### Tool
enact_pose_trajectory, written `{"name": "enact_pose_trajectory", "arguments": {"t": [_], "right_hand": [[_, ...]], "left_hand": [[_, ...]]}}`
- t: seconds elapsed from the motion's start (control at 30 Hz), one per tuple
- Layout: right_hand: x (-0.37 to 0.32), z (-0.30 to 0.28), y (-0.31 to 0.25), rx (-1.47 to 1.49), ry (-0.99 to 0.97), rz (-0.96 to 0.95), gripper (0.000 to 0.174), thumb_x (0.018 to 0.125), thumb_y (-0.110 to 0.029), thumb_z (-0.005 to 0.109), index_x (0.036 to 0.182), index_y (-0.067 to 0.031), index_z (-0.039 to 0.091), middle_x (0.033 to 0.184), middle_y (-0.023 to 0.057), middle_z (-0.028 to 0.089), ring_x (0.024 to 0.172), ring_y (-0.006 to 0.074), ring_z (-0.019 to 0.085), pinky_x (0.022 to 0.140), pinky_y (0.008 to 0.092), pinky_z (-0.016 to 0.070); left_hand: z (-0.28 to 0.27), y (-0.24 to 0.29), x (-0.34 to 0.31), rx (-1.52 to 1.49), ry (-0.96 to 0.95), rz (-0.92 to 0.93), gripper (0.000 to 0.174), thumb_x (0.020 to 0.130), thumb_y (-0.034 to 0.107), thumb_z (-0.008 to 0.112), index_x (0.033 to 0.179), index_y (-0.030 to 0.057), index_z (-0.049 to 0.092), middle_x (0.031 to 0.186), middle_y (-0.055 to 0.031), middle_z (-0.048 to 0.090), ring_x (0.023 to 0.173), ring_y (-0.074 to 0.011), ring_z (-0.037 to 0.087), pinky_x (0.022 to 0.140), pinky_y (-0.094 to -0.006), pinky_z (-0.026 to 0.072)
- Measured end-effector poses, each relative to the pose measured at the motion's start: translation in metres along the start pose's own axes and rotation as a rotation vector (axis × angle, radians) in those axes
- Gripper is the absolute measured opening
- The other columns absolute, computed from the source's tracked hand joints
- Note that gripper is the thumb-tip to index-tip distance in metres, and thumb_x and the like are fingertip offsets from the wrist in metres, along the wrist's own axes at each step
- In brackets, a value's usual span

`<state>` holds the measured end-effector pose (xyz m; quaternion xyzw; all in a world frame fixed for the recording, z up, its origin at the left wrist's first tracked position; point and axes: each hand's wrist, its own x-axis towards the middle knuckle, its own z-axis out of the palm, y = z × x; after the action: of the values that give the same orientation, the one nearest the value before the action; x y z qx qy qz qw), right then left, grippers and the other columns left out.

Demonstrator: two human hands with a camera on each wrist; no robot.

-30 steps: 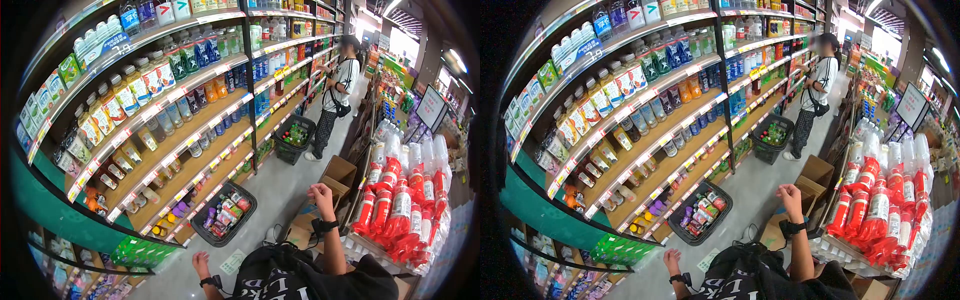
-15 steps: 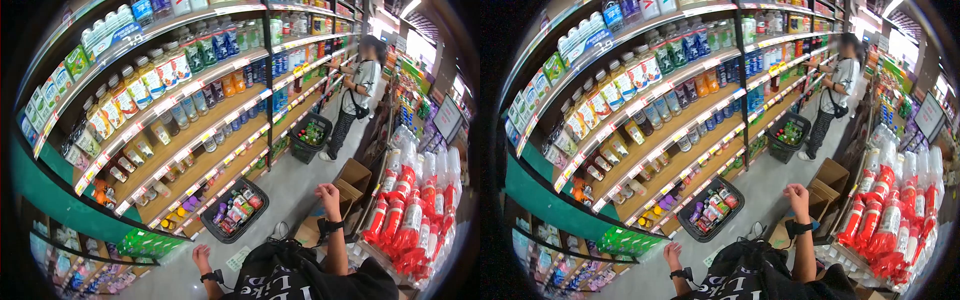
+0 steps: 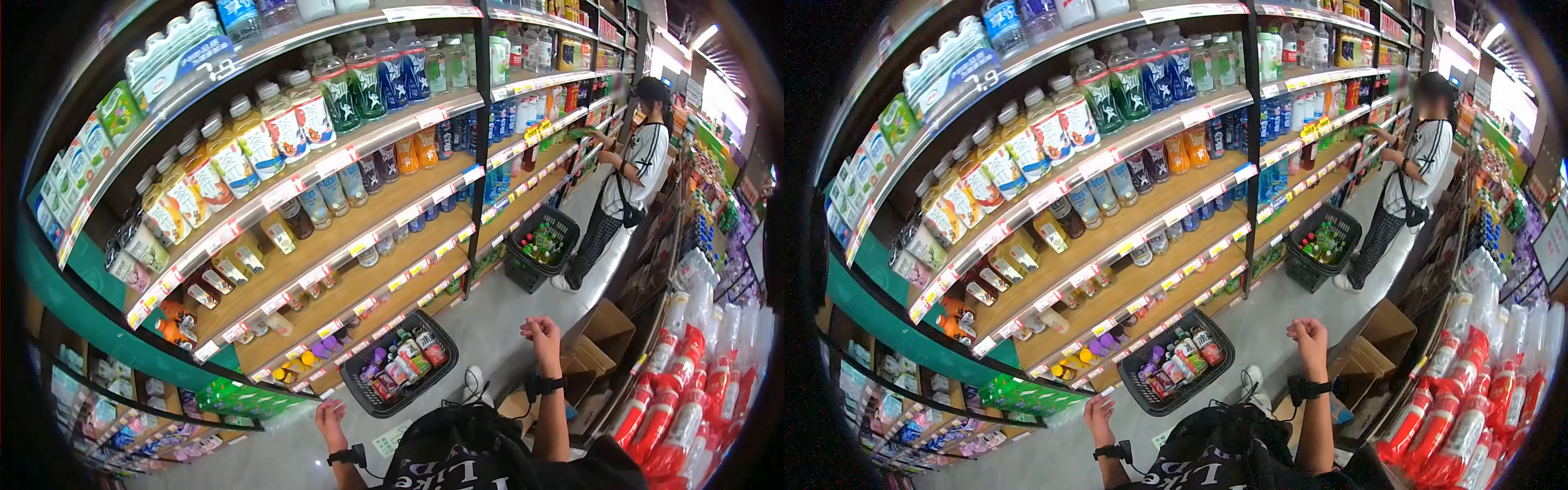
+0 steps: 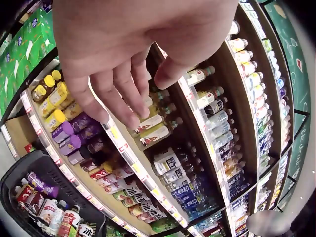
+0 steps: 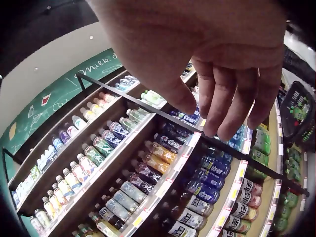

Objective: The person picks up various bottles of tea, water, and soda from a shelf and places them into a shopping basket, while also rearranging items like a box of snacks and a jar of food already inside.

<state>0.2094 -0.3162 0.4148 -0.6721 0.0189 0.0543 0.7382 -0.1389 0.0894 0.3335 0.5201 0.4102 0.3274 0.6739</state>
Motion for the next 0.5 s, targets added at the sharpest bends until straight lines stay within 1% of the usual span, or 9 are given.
{"name": "enact_pose_trajectory", "arguments": {"t": [0.17, 0.27, 0.37, 0.4, 0.43, 0.47, 0.5], "right_hand": [[0.071, 0.003, 0.004, 0.007, -0.052, 0.006, 0.017, 0.098, -0.016, 0.065, 0.099, 0.0007, 0.063, 0.087, 0.0087, 0.072, 0.075, 0.0135, 0.067, 0.070, 0.0254, 0.0523], [0.119, -0.001, 0.007, -0.010, -0.061, 0.008, 0.014, 0.097, -0.012, 0.064, 0.101, 0.0015, 0.064, 0.087, 0.0084, 0.071, 0.076, 0.0141, 0.067, 0.071, 0.0262, 0.0538], [0.162, -0.006, 0.005, -0.001, -0.077, 0.029, 0.016, 0.094, -0.010, 0.067, 0.103, 0.0027, 0.064, 0.087, 0.0074, 0.070, 0.078, 0.0139, 0.067, 0.073, 0.0270, 0.0540], [0.176, -0.009, 0.002, -0.024, -0.129, 0.029, 0.018, 0.093, -0.010, 0.068, 0.104, 0.0028, 0.064, 0.087, 0.0072, 0.070, 0.079, 0.0138, 0.067, 0.074, 0.0270, 0.0540], [0.191, -0.010, -0.004, -0.048, -0.187, 0.032, 0.019, 0.092, -0.010, 0.069, 0.105, 0.0029, 0.064, 0.088, 0.0069, 0.070, 0.080, 0.0136, 0.067, 0.075, 0.0269, 0.0540], [0.210, -0.007, -0.010, -0.064, -0.248, 0.025, 0.021, 0.091, -0.011, 0.070, 0.106, 0.0029, 0.064, 0.089, 0.0066, 0.070, 0.082, 0.0134, 0.067, 0.076, 0.0269, 0.0539], [0.231, 0.001, -0.019, -0.107, -0.287, -0.026, 0.023, 0.090, -0.011, 0.072, 0.107, 0.0027, 0.064, 0.091, 0.0065, 0.070, 0.083, 0.0131, 0.067, 0.077, 0.0269, 0.0537]], "left_hand": [[0.070, 0.001, 0.023, -0.010, -0.051, 0.010, 0.025, 0.098, 0.024, 0.059, 0.114, 0.0058, 0.060, 0.108, -0.0119, 0.070, 0.092, -0.0233, 0.070, 0.079, -0.0313, 0.0516], [0.123, -0.002, 0.040, 0.014, -0.067, -0.034, 0.025, 0.097, 0.023, 0.060, 0.114, 0.0047, 0.061, 0.110, -0.0128, 0.070, 0.091, -0.0235, 0.070, 0.081, -0.0319, 0.0526], [0.176, -0.013, 0.061, -0.030, -0.126, -0.100, 0.026, 0.097, 0.022, 0.061, 0.116, 0.0038, 0.061, 0.110, -0.0138, 0.071, 0.091, -0.0232, 0.070, 0.082, -0.0319, 0.0539], [0.197, -0.010, 0.065, -0.003, -0.137, -0.107, 0.028, 0.098, 0.023, 0.061, 0.117, 0.0027, 0.061, 0.110, -0.0144, 0.071, 0.092, -0.0226, 0.070, 0.083, -0.0323, 0.0550], [0.218, -0.005, 0.066, 0.020, -0.159, -0.051, 0.029, 0.099, 0.023, 0.060, 0.119, 0.0022, 0.061, 0.110, -0.0146, 0.071, 0.093, -0.0219, 0.070, 0.083, -0.0328, 0.0555], [0.233, -0.005, 0.067, 0.012, -0.156, -0.052, 0.029, 0.100, 0.024, 0.061, 0.118, 0.0016, 0.061, 0.111, -0.0151, 0.070, 0.095, -0.0241, 0.070, 0.085, -0.0347, 0.0560], [0.249, -0.002, 0.073, -0.001, -0.157, -0.039, 0.028, 0.101, 0.024, 0.061, 0.117, 0.0010, 0.061, 0.111, -0.0156, 0.069, 0.097, -0.0262, 0.070, 0.088, -0.0366, 0.0566]]}}
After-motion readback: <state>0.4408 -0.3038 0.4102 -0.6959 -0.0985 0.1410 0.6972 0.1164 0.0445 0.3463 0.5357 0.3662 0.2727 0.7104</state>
